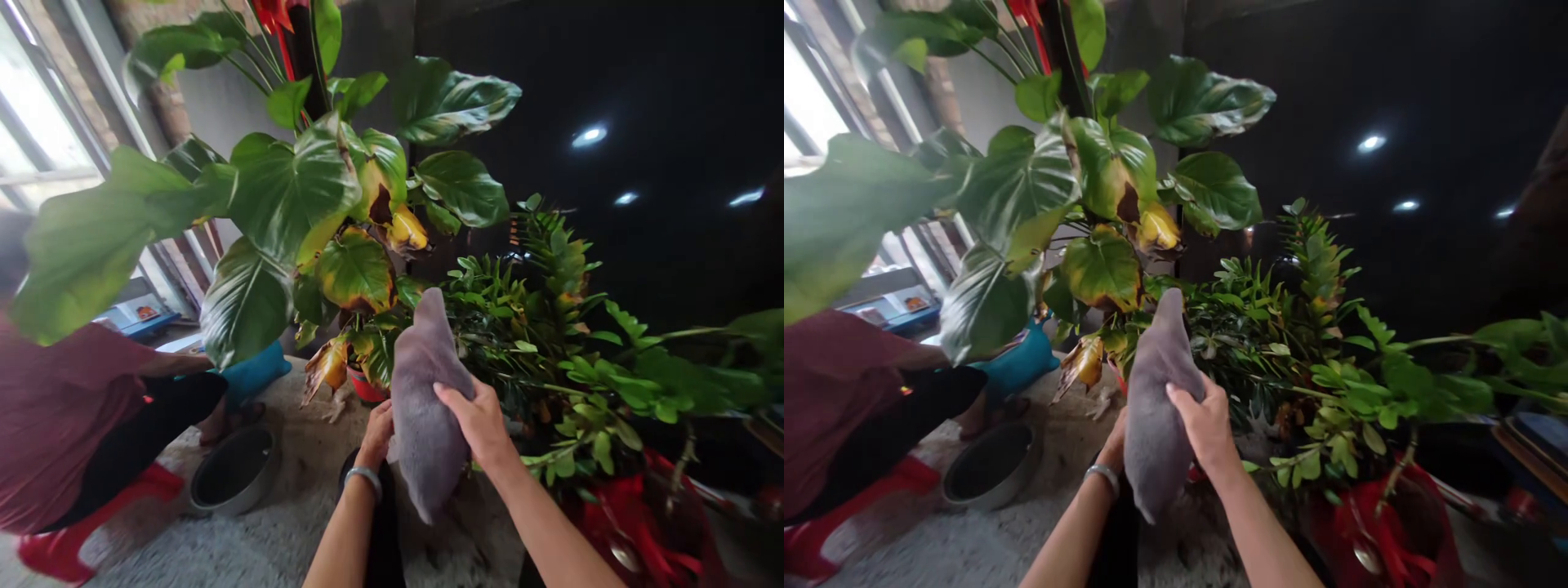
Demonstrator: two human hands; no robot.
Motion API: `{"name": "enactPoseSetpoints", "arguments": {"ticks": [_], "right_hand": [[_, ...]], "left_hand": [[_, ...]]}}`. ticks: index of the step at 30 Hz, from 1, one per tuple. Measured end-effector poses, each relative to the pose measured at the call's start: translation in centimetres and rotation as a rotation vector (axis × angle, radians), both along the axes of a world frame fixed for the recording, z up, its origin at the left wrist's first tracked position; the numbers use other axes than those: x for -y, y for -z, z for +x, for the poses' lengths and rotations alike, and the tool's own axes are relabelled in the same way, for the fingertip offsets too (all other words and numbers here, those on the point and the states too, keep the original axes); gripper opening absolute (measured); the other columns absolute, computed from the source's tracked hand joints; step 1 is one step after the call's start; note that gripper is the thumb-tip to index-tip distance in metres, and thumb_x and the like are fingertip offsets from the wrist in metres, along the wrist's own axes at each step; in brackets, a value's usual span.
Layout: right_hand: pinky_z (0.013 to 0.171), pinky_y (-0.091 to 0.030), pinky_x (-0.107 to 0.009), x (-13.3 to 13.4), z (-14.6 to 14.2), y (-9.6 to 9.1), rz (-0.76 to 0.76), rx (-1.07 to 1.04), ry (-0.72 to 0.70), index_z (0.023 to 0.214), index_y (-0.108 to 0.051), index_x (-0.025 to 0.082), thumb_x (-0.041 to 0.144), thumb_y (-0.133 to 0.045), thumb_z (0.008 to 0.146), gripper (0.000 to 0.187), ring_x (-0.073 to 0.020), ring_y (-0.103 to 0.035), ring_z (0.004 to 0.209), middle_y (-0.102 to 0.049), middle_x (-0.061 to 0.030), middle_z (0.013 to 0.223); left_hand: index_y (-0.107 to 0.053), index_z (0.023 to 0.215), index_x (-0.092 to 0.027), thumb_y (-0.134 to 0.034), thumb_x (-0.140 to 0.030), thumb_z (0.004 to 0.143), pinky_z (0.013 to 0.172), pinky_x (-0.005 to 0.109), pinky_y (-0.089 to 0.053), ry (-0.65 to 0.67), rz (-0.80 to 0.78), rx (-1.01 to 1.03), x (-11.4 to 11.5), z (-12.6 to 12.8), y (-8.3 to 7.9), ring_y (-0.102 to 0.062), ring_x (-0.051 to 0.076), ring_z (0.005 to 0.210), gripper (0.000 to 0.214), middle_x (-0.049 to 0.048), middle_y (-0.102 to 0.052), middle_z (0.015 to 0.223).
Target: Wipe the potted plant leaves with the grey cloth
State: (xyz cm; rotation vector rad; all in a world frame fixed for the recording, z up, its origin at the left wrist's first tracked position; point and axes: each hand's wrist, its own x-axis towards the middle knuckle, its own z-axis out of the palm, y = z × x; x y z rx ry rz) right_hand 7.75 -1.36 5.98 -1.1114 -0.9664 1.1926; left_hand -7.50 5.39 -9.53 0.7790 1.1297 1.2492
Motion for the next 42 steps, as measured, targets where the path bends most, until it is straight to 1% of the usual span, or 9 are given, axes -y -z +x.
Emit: {"name": "enactPoseSetpoints", "arguments": {"ticks": [7,11,16,23,27,31,35,39,42], "right_hand": [[0.053,-0.049,-0.032,3.3,-0.8,6.6,-0.375,-0.018,-0.132,0.056,-0.070,0.017,0.023,-0.071,0.048,0.010,-0.0221,-0.063,0.051,-0.068,-0.0037,0.051],[0.056,-0.052,-0.032,5.5,2.1,3.4,-0.300,-0.020,-0.072,0.066,-0.073,0.016,0.029,-0.077,0.047,0.023,-0.0239,-0.067,0.059,-0.072,-0.0035,0.059],[0.061,-0.056,-0.034,0.9,6.6,-0.9,-0.092,-0.330,0.280,0.074,-0.071,0.017,0.033,-0.079,0.053,0.027,-0.0244,-0.069,0.064,-0.074,-0.0040,0.064],[0.066,-0.058,-0.039,5.2,3.7,6.0,-0.483,-0.371,0.140,0.071,-0.070,0.015,0.036,-0.082,0.047,0.034,-0.0330,-0.072,0.076,-0.074,-0.0090,0.062],[0.063,-0.058,-0.039,6.7,5.7,3.4,-0.427,-0.332,0.202,0.077,-0.072,0.013,0.037,-0.083,0.046,0.041,-0.0334,-0.072,0.074,-0.076,-0.0106,0.068],[0.074,-0.058,-0.036,1.4,9.5,-0.7,-0.048,-0.440,0.462,0.086,-0.071,0.018,0.030,-0.077,0.057,0.032,-0.0259,-0.072,0.084,-0.077,-0.0040,0.077],[0.073,-0.060,-0.039,-0.4,8.8,2.3,-0.242,-0.586,0.377,0.067,-0.064,0.022,0.027,-0.073,0.058,0.014,-0.0260,-0.073,0.072,-0.070,0.0006,0.054],[0.066,-0.060,-0.044,5.4,5.6,7.2,-0.564,-0.563,0.261,0.062,-0.066,0.019,0.031,-0.077,0.051,0.020,-0.0322,-0.072,0.063,-0.068,-0.0057,0.048],[0.066,-0.060,-0.042,8.1,5.7,5.8,-0.606,-0.548,0.186,0.074,-0.071,0.015,0.033,-0.081,0.050,0.032,-0.0318,-0.073,0.066,-0.073,-0.0081,0.059]], "left_hand": [[-0.063,0.061,-0.016,-0.084,-0.036,0.039,0.049,0.023,-0.039,-0.014,-0.049,0.119,-0.1,0.6,-0.6,-0.051,0.010,0.046,0.037,-0.0047,-0.058,0.051],[-0.064,0.061,-0.015,-0.085,-0.035,0.037,0.050,0.022,-0.040,-0.049,-0.048,0.110,0.0,0.4,-0.7,-0.054,0.011,0.050,0.037,-0.0033,-0.061,0.054],[-0.064,0.063,-0.015,-0.085,-0.037,0.041,0.052,0.023,-0.043,-0.032,-0.022,0.079,0.3,0.6,-1.0,-0.055,0.010,0.052,0.038,-0.0015,-0.062,0.059],[-0.063,0.063,-0.015,-0.087,-0.035,0.036,0.051,0.024,-0.045,-0.025,-0.033,0.088,0.5,0.8,-1.2,-0.055,0.010,0.050,0.041,-0.0032,-0.060,0.055],[-0.064,0.062,-0.015,-0.085,-0.038,0.040,0.053,0.024,-0.045,-0.008,-0.012,0.041,0.3,0.8,-1.0,-0.057,0.011,0.051,0.038,-0.0016,-0.061,0.056],[-0.062,0.061,-0.015,-0.084,-0.038,0.041,0.052,0.023,-0.046,-0.016,-0.016,0.026,0.3,1.1,-1.2,-0.057,0.011,0.051,0.038,-0.0021,-0.061,0.057],[-0.062,0.063,-0.016,-0.084,-0.037,0.041,0.052,0.024,-0.046,-0.034,-0.030,0.032,0.4,1.3,-1.5,-0.057,0.011,0.050,0.039,-0.0027,-0.060,0.056],[-0.065,0.063,-0.015,-0.086,-0.038,0.040,0.051,0.023,-0.047,-0.014,-0.047,0.032,0.3,0.9,-1.4,-0.058,0.011,0.051,0.040,-0.0017,-0.061,0.056],[-0.065,0.060,-0.014,-0.086,-0.041,0.039,0.049,0.022,-0.046,-0.004,-0.025,0.034,0.3,0.7,-1.3,-0.057,0.011,0.051,0.040,-0.0010,-0.061,0.055]]}}
